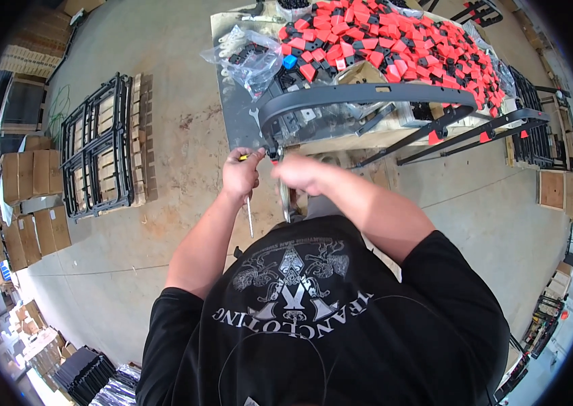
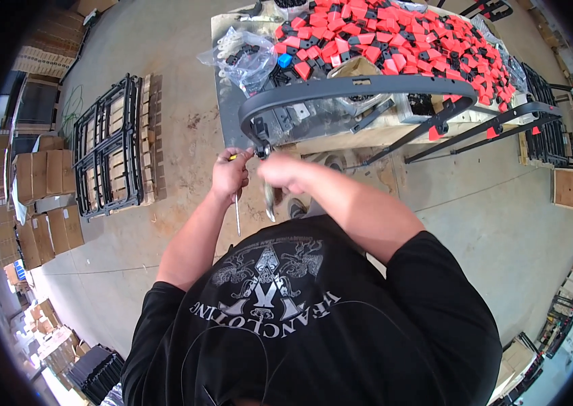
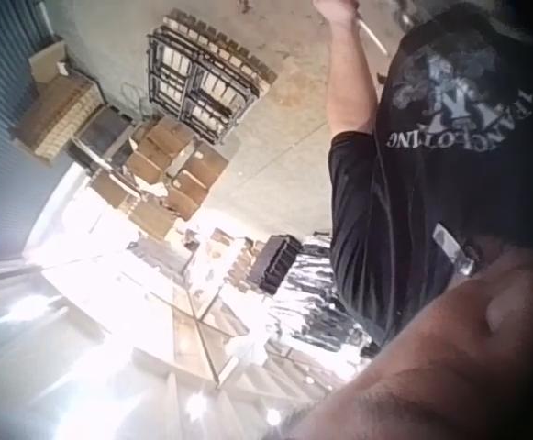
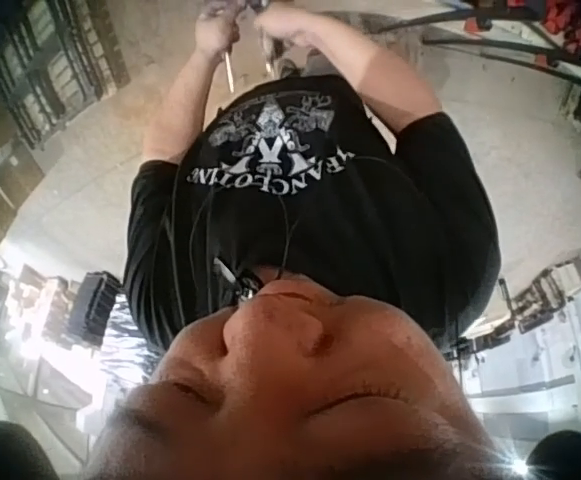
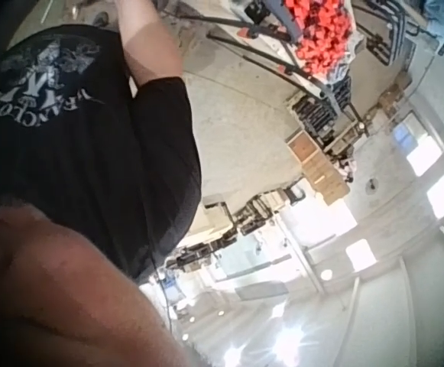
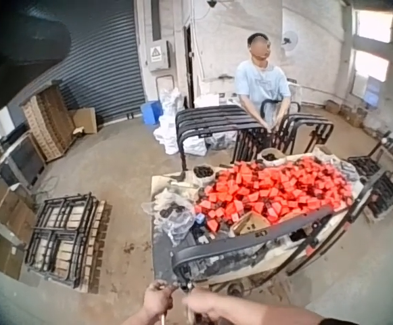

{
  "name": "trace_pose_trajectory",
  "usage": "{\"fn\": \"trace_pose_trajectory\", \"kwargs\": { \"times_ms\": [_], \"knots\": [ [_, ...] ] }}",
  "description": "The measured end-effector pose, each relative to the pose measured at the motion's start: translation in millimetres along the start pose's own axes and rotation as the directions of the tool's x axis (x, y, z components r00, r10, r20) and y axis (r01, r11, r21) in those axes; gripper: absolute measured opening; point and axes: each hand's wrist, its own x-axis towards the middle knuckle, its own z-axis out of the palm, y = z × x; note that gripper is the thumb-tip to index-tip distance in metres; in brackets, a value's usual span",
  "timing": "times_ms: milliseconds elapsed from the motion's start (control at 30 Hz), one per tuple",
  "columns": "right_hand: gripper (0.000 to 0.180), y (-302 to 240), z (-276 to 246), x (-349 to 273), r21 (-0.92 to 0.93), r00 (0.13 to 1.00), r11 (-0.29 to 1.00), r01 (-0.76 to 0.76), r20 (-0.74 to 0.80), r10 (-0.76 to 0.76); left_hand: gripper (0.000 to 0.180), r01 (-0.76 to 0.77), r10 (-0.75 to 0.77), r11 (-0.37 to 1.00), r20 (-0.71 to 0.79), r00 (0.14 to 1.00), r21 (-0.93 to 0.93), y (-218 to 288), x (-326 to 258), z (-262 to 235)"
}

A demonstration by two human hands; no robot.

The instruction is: Assembling black metal frame components by attaching red plastic parts and tightening fasteners with a wrench.

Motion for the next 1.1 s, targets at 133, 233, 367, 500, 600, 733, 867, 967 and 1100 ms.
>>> {"fn": "trace_pose_trajectory", "kwargs": {
  "times_ms": [133, 233, 367, 500, 600, 733, 867, 967, 1100],
  "knots": [
    [0.031, 40, -17, 30, -0.336, 0.968, 0.929, 0.155, -0.136, -0.211, 0.024, -0.052, 0.052, 0.998, 0.033, 0.998, -0.019, 2, -4, 14],
    [0.031, 33, 5, 23, -0.718, 0.891, 0.696, 0.007, -0.311, -0.329, 0.026, -0.05, 0.05, 0.999, -0.017, 0.999, -0.008, -7, -5, 5],
    [0.027, 1, -3, -6, 0.098, 0.998, 0.995, 0.022, -0.063, -0.016, 0.025, -0.062, 0.062, 0.997, -0.007, 0.998, -0.041, -9, 0, 3],
    [0.03, 45, -2, 32, -0.716, 0.782, 0.698, 0.004, -0.433, -0.448, 0.022, -0.065, 0.065, 0.997, -0.007, 0.998, -0.052, -9, 3, 12],
    [0.023, 10, 10, 11, -0.394, 0.95, 0.919, -0.024, -0.296, -0.102, 0.021, -0.075, 0.075, 0.997, -0.032, 0.997, -0.014, -11, 4, 5],
    [0.02, 2, -5, -7, 0.195, 1.0, 0.981, 0.018, 0.008, -0.02, 0.021, -0.125, 0.123, 0.992, -0.055, 0.991, -0.024, -14, 0, 7],
    [0.023, 35, 1, 24, -0.775, 0.778, 0.632, -0.029, -0.414, -0.472, 0.02, -0.111, 0.109, 0.993, -0.046, 0.993, -0.04, -13, 0, 9],
    [0.018, -9, -4, -9, 0.243, 0.999, 0.97, -0.028, 0.038, 0.019, 0.019, -0.081, 0.08, 0.996, -0.054, 0.995, -0.022, -14, 1, 2],
    [0.019, 39, -18, 24, -0.387, 0.93, 0.905, 0.177, -0.236, -0.283, 0.019, -0.128, 0.127, 0.99, -0.025, 0.992, -0.053, -9, 4, 16]
  ]
}}
